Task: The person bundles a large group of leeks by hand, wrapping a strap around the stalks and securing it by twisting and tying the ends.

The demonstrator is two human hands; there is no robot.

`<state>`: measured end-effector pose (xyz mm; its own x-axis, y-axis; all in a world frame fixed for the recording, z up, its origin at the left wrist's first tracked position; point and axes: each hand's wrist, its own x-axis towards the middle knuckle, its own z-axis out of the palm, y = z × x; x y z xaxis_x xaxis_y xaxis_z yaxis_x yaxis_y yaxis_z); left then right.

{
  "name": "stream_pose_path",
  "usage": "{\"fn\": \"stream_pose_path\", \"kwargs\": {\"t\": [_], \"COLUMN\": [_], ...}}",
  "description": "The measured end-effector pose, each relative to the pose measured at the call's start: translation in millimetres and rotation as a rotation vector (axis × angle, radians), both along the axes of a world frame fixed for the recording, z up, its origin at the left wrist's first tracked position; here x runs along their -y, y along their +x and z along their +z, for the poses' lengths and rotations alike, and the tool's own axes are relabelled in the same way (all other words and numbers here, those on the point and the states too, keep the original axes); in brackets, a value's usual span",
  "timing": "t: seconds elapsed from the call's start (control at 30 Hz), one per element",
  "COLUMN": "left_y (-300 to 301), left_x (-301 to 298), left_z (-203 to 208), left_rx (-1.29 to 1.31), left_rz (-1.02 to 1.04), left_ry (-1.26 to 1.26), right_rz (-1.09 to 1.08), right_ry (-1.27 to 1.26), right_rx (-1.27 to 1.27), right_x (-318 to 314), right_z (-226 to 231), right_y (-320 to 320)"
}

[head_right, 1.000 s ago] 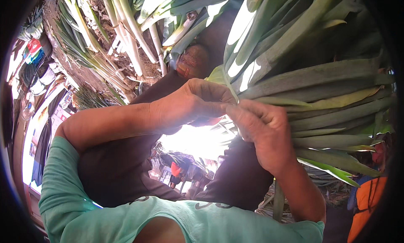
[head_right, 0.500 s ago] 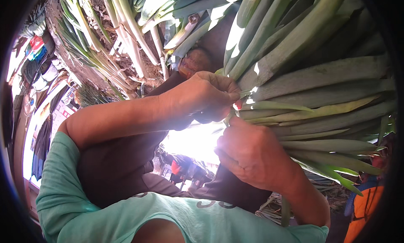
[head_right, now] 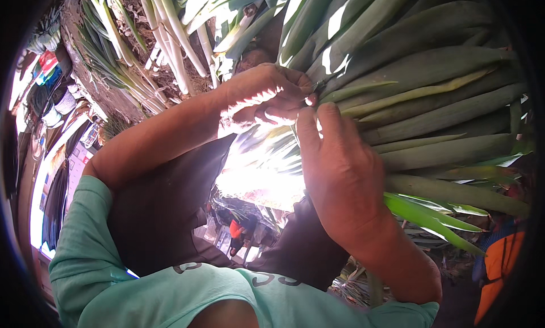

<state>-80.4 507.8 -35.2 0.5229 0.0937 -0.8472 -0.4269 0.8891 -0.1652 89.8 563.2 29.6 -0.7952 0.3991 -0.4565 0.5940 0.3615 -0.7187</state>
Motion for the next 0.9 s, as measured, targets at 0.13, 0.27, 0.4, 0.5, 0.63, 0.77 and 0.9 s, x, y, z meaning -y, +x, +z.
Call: {"fn": "stream_pose_path", "kwargs": {"t": [0.13,0.27,0.4,0.5,0.63,0.77,0.9], "left_y": [3,8,9,31,37,37,31], "left_x": [21,31,27,52,64,70,74], "left_z": [-7,2,16,10,9,9,18], "left_rx": [-0.003,-0.035,-0.206,-0.252,-0.287,-0.340,-0.365], "left_rz": [0.173,0.290,0.074,0.282,0.318,0.344,0.106], "left_ry": [0.003,0.082,0.222,0.410,0.496,0.600,0.716], "right_rz": [-0.074,-0.081,0.495,0.708,0.777,0.828,0.655], "right_ry": [-0.007,-0.159,-0.337,-0.359,-0.359,-0.275,-0.287], "right_rx": [-0.103,-0.161,-0.131,-0.220,-0.208,-0.204,-0.221], "right_x": [-18,-38,-39,-38,-40,-37,-29], "right_z": [-11,-23,-71,-103,-89,-96,-94], "right_y": [-17,-56,-81,-80,-87,-80,-82]}}
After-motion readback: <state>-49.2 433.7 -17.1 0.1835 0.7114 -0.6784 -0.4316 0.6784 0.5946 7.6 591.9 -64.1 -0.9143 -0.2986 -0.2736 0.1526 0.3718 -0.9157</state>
